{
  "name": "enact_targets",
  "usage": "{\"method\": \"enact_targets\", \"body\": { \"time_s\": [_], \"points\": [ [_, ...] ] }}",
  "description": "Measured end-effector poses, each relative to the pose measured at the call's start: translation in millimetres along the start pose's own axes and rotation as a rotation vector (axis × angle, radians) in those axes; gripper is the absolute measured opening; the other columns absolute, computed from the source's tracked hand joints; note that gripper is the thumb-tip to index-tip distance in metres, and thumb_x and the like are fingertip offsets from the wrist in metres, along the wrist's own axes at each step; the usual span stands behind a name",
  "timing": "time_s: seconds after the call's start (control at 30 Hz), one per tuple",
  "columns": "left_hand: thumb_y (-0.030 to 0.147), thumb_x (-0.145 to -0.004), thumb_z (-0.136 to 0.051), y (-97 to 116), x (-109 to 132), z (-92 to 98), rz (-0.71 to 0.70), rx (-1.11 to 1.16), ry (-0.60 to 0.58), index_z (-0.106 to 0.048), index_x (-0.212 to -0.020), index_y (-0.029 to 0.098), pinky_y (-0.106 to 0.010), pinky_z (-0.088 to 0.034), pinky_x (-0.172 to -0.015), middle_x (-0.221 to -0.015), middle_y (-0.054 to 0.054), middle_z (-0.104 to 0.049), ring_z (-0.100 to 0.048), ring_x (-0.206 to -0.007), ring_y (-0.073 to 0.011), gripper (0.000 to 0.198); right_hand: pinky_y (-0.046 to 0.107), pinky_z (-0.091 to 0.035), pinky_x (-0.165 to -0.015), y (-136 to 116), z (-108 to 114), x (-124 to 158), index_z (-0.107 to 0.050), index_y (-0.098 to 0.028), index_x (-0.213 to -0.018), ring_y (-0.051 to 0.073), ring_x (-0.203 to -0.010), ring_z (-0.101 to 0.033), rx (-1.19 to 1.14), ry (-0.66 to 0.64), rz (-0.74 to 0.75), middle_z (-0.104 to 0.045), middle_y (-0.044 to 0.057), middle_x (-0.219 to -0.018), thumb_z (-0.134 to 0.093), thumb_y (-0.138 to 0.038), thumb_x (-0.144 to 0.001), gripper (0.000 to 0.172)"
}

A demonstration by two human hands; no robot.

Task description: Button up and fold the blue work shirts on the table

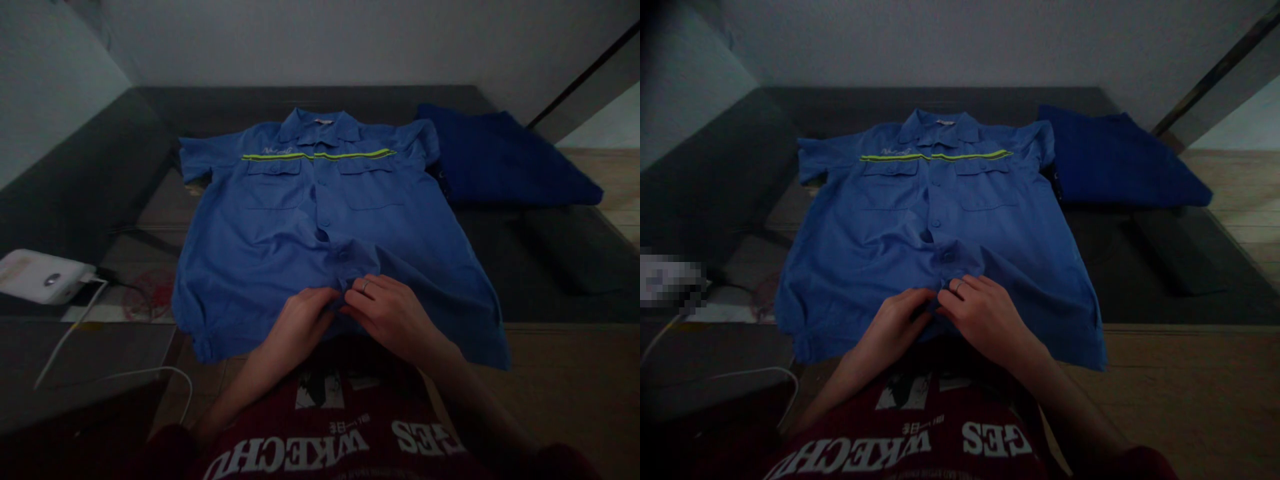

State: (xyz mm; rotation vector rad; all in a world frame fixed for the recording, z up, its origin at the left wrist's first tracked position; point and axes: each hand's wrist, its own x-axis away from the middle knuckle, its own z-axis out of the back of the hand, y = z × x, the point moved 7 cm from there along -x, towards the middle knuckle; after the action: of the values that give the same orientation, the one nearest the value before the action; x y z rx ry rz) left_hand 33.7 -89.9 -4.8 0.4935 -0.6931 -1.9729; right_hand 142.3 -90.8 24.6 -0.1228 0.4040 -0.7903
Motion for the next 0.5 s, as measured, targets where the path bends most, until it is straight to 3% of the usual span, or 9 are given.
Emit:
{"method": "enact_targets", "body": {
  "time_s": [0.2, 0.33, 0.5],
  "points": [
    [0.023, -0.082, -0.061, 5.7, 1.0, 11.6, 0.018, 0.083, -0.11, -0.058, -0.105, 0.019, -0.032, -0.048, -0.079, -0.099, -0.003, -0.067, -0.061, -0.089, -0.0178, 0.024, 0.029, -0.034, -0.064, 1.1, 8.2, 1.8, -0.061, -0.017, -0.077, 0.016, -0.069, -0.052, 0.016, 0.086, 0.005, -0.061, 0.003, -0.073, -0.053, -0.025, -0.091, 0.018],
    [0.029, -0.086, -0.057, 10.5, -0.8, 19.8, 0.037, 0.052, -0.01, -0.061, -0.09, 0.019, -0.032, -0.046, -0.075, -0.086, -0.001, -0.066, -0.059, -0.08, -0.0163, 0.012, 0.029, -0.035, -0.063, -4.0, 9.8, 4.1, -0.06, -0.016, -0.074, 0.016, -0.067, -0.051, 0.008, 0.162, 0.039, -0.061, 0.003, -0.071, -0.046, -0.021, -0.093, 0.024],
    [0.028, -0.087, -0.054, 10.5, -4.8, 15.7, 0.094, 0.109, 0.061, -0.057, -0.073, 0.018, -0.028, -0.042, -0.068, -0.07, 0.002, -0.062, -0.055, -0.067, -0.0134, 0.017, 0.028, -0.037, -0.064, -7.6, 10.8, 7.1, -0.059, -0.016, -0.072, 0.015, -0.067, -0.05, -0.016, 0.23, 0.081, -0.061, 0.003, -0.069, -0.045, -0.018, -0.093, 0.026]
  ]
}}
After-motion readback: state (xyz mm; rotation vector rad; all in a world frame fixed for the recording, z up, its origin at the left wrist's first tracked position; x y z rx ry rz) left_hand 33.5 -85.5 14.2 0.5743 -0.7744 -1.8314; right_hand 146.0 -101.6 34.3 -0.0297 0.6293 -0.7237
